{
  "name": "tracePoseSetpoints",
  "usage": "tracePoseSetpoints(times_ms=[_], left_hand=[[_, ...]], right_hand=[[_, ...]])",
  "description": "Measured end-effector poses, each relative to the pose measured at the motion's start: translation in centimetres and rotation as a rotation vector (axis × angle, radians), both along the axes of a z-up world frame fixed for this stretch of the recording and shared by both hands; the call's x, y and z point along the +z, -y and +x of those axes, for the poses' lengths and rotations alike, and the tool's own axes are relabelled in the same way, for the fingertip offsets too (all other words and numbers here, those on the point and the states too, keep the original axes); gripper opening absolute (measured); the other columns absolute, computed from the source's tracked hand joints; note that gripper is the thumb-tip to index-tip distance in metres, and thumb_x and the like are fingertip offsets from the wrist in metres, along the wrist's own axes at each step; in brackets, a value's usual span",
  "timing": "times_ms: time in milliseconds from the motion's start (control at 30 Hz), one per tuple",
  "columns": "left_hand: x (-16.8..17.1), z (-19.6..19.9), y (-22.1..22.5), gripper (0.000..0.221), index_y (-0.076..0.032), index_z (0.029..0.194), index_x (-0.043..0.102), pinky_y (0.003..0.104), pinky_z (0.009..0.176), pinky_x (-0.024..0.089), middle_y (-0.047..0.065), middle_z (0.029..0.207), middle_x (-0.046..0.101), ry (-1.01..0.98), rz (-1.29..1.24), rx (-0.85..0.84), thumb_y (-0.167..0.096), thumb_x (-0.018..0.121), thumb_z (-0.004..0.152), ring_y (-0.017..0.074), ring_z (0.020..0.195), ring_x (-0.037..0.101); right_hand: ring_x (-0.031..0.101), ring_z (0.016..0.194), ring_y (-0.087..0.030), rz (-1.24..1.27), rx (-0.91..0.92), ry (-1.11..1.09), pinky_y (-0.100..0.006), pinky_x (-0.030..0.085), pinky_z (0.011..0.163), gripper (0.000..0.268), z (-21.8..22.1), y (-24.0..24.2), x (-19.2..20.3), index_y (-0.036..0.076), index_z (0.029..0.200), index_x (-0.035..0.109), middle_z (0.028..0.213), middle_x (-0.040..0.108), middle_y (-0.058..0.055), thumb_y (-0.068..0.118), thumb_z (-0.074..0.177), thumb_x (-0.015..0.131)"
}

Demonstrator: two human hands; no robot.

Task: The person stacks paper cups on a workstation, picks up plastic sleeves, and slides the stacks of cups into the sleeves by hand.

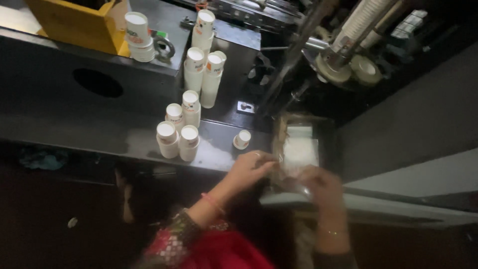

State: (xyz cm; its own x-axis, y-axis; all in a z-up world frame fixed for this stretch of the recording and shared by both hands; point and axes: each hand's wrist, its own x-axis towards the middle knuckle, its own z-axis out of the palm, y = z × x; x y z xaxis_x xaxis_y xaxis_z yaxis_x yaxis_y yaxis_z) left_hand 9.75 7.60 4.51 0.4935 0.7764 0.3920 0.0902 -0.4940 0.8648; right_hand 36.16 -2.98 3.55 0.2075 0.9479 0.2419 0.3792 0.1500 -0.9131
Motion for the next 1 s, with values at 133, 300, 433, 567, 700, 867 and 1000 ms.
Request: tracePoseSetpoints(times_ms=[133, 300, 433, 567, 700, 867, 1000], left_hand=[[0.7, -0.3, 0.7, 0.023, -0.004, 0.105, 0.076, 0.034, 0.09, 0.055, 0.012, 0.108, 0.075, 0.145, -0.167, -0.141, -0.02, 0.073, 0.089, 0.0234, 0.102, 0.071], [-2.5, -3.3, 0.9, 0.014, -0.001, 0.098, 0.071, 0.031, 0.091, 0.056, 0.007, 0.109, 0.07, 0.555, -0.349, -0.216, -0.012, 0.073, 0.09, 0.0153, 0.102, 0.068], [-5.9, -7.7, 1.5, 0.016, -0.003, 0.097, 0.066, 0.03, 0.074, 0.051, 0.003, 0.086, 0.065, 0.345, -0.476, 0.219, -0.018, 0.066, 0.1, 0.0121, 0.082, 0.059], [-10.5, -11.0, 3.5, 0.027, -0.001, 0.092, 0.064, 0.031, 0.059, 0.041, 0.0, 0.075, 0.06, 0.543, -0.753, 0.197, -0.024, 0.067, 0.106, 0.0131, 0.066, 0.052], [-9.5, -12.2, 5.3, 0.022, -0.006, 0.088, 0.07, 0.029, 0.067, 0.055, 0.001, 0.08, 0.075, 0.217, -0.616, 0.21, -0.027, 0.072, 0.092, 0.0099, 0.075, 0.069], [-10.7, -12.3, 6.3, 0.028, -0.005, 0.083, 0.069, 0.034, 0.066, 0.056, 0.008, 0.077, 0.072, -0.003, -0.48, 0.106, -0.031, 0.078, 0.086, 0.0154, 0.071, 0.068], [-12.0, -12.8, 6.0, 0.028, -0.005, 0.085, 0.068, 0.034, 0.067, 0.056, 0.008, 0.079, 0.072, 0.038, -0.499, 0.09, -0.032, 0.075, 0.088, 0.0148, 0.072, 0.069]], right_hand=[[0.071, 0.088, -0.017, 0.102, 0.242, -0.096, -0.033, 0.06, 0.077, 0.01, -1.8, -0.8, 0.3, 0.005, 0.087, 0.071, 0.096, 0.075, -0.009, 0.012, 0.092, 0.073], [0.074, 0.083, -0.019, -0.108, 0.145, -0.056, -0.032, 0.06, 0.074, 0.01, -10.5, -1.0, 5.1, 0.004, 0.089, 0.076, 0.095, 0.079, -0.012, 0.013, 0.091, 0.072], [0.076, 0.092, -0.021, -0.079, 0.625, 0.083, -0.031, 0.06, 0.082, 0.02, -14.3, -3.9, 7.3, 0.004, 0.103, 0.079, 0.103, 0.08, -0.012, 0.016, 0.092, 0.066], [0.077, 0.089, -0.014, 0.094, 0.564, 0.393, -0.028, 0.061, 0.078, 0.018, -17.2, -11.6, 6.3, 0.006, 0.102, 0.078, 0.102, 0.08, -0.007, 0.02, 0.094, 0.07], [0.074, 0.095, -0.019, 0.332, 0.408, 0.415, -0.031, 0.06, 0.081, 0.013, -21.9, -20.6, 6.4, 0.005, 0.101, 0.075, 0.107, 0.076, -0.011, 0.013, 0.09, 0.076], [0.067, 0.088, -0.034, 0.565, 0.339, 0.576, -0.039, 0.055, 0.074, 0.027, -25.4, -25.3, 5.1, 0.003, 0.091, 0.067, 0.103, 0.065, -0.018, 0.012, 0.075, 0.086], [0.067, 0.081, -0.029, 0.3, 0.344, 0.565, -0.038, 0.055, 0.07, 0.031, -23.3, -24.2, 5.0, 0.002, 0.094, 0.061, 0.097, 0.063, -0.014, 0.016, 0.081, 0.086]])
